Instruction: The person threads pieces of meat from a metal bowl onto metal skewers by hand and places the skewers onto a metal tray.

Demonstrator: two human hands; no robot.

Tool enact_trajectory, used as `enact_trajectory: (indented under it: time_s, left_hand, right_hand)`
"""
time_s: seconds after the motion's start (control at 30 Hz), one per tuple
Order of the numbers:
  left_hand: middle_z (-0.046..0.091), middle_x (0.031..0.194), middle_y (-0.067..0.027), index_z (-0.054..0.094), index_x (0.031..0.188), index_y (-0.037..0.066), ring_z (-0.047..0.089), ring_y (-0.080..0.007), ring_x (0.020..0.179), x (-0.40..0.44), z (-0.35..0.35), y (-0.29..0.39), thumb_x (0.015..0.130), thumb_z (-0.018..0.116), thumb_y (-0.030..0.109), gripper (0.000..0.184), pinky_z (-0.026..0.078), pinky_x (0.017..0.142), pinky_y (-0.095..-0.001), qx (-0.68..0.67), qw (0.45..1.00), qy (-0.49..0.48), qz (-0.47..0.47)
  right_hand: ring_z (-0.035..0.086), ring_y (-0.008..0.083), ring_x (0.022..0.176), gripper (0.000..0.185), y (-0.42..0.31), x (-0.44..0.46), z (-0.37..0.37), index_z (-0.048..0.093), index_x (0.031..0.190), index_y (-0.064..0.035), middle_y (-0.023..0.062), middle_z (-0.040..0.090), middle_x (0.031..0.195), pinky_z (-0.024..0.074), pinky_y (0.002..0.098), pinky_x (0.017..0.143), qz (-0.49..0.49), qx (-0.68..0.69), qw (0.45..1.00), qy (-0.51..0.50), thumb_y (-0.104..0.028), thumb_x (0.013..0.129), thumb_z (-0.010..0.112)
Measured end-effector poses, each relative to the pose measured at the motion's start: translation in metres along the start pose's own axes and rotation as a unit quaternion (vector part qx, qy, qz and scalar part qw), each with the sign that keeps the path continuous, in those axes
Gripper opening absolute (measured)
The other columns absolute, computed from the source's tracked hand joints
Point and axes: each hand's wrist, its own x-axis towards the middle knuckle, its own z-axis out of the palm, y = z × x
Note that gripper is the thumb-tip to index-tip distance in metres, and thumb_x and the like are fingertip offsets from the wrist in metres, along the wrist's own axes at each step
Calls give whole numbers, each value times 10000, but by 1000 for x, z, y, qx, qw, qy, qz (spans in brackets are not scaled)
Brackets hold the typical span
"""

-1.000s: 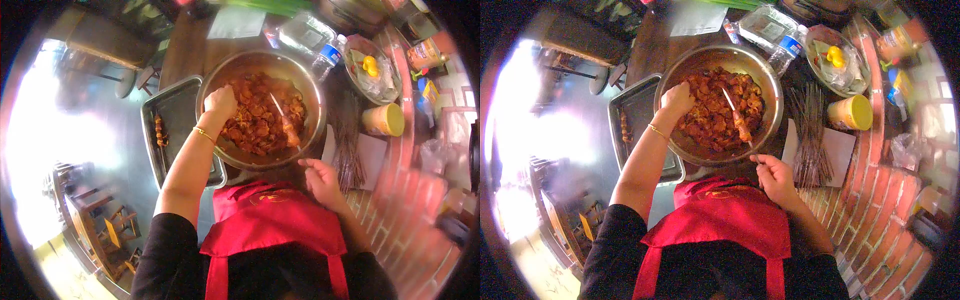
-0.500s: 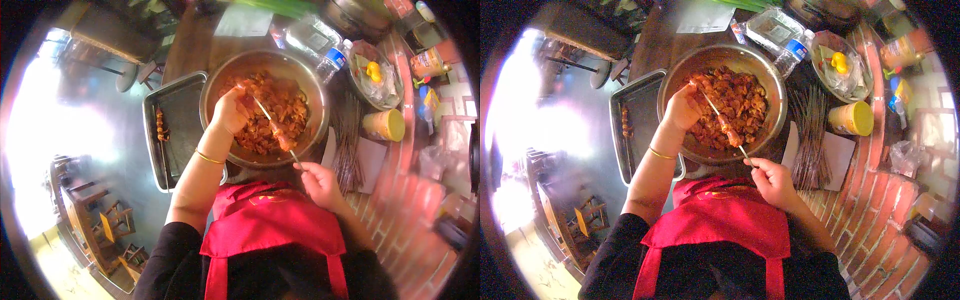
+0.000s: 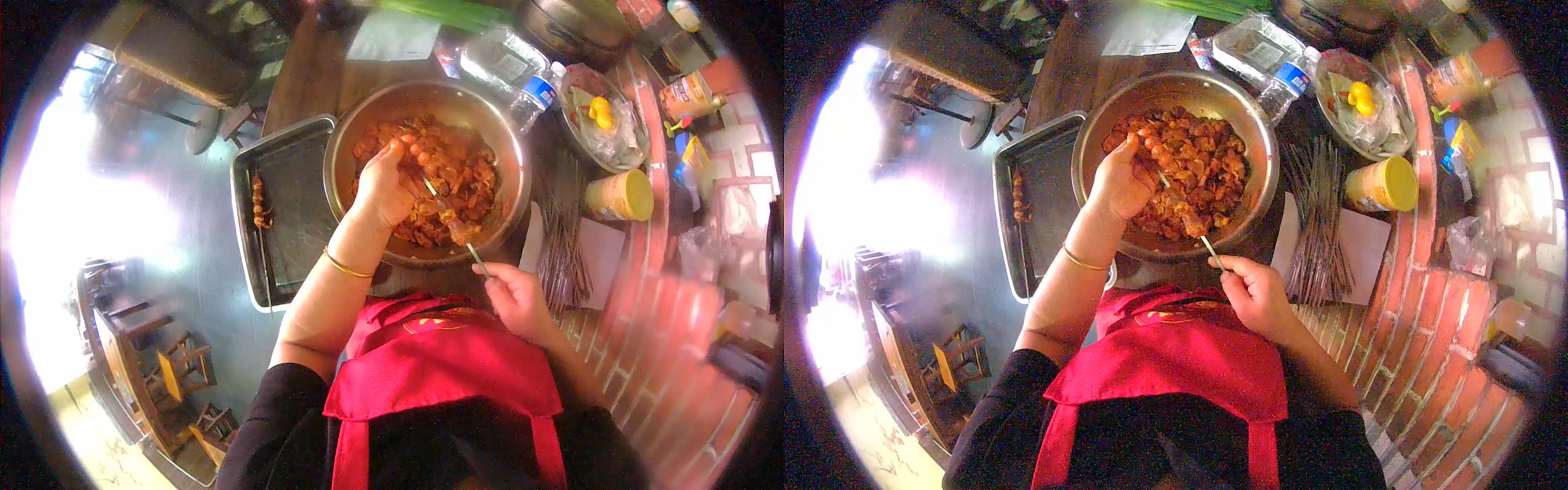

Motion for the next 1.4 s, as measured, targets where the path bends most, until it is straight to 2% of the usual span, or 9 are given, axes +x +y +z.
enact_trajectory:
  time_s: [0.67, 0.73, 0.77, 0.83, 0.97, 1.1, 1.2, 1.3, 1.4]
  left_hand:
    - [605, 997, -87, 538, 1142, 86, 605, -222, 943, 2, -27, -50, 978, 399, 244, 267, 521, 735, -324, 317, 945, -69, 39]
    - [602, 1024, -100, 568, 1133, 140, 588, -231, 977, 22, -34, -35, 923, 461, 182, 239, 502, 806, -348, 769, 613, -119, 140]
    - [602, 1024, -100, 568, 1133, 140, 588, -231, 977, 28, -35, -34, 923, 461, 182, 239, 502, 806, -348, 768, 614, -118, 140]
    - [594, 1033, -104, 597, 1091, 170, 556, -254, 1018, 32, -31, -33, 821, 529, 141, 280, 448, 888, -399, 904, 290, -171, 263]
    - [590, 966, -85, 611, 1023, 146, 542, -262, 1007, 37, -12, -39, 758, 565, 147, 269, 399, 933, -415, 945, 163, -215, 182]
    - [601, 992, -98, 605, 1034, 114, 559, -264, 984, 34, -11, -34, 787, 561, 142, 252, 414, 914, -428, 945, 190, -209, 162]
    - [610, 1066, -75, 578, 1042, 68, 562, -259, 1042, 35, -12, -23, 898, 518, 209, 210, 479, 831, -414, 590, 805, -57, 17]
    - [595, 1065, -88, 526, 1107, 59, 571, -243, 1004, 32, -21, -15, 951, 440, 218, 239, 477, 866, -418, 2, 989, -63, -134]
    - [588, 1028, -103, 506, 1079, 52, 581, -241, 943, 22, -12, -10, 986, 359, 236, 253, 475, 900, -418, -68, 992, -51, -92]
  right_hand:
    - [413, 37, 529, 216, 27, 29, 9, 621, 1062, 25, -21, 514, 626, 346, 213, 465, -25, 82, 993, 84, -28, 883, 512]
    - [407, 20, 501, 231, 23, 28, -5, 612, 1093, 9, -45, 488, 607, 337, 198, 450, 26, 103, 991, 79, -36, 895, 501]
    - [407, 17, 494, 238, 23, 28, -10, 608, 1104, 5, -52, 480, 601, 339, 195, 448, 36, 104, 991, 80, -39, 899, 495]
    - [412, 17, 492, 240, 24, 28, -18, 606, 1105, 5, -53, 481, 601, 344, 195, 447, 53, 112, 989, 81, -43, 900, 491]
    - [420, 16, 489, 248, 27, 27, -24, 601, 1113, 3, -59, 473, 597, 352, 193, 446, 82, 121, 985, 86, -52, 902, 482]
    - [425, 15, 491, 251, 25, 25, -27, 600, 1117, 0, -62, 469, 591, 357, 192, 450, 76, 119, 987, 79, -55, 900, 486]
    - [414, 11, 497, 251, 17, 20, -28, 603, 1118, -5, -65, 458, 588, 351, 186, 458, 77, 126, 987, 69, -57, 902, 486]
    - [393, 14, 514, 245, 14, 18, -26, 606, 1113, -5, -64, 446, 596, 343, 192, 469, 77, 103, 991, 23, -51, 902, 489]
    - [380, 26, 548, 234, 7, 19, -22, 607, 1099, 11, -56, 443, 603, 336, 212, 483, 32, 33, 999, -15, -47, 895, 508]
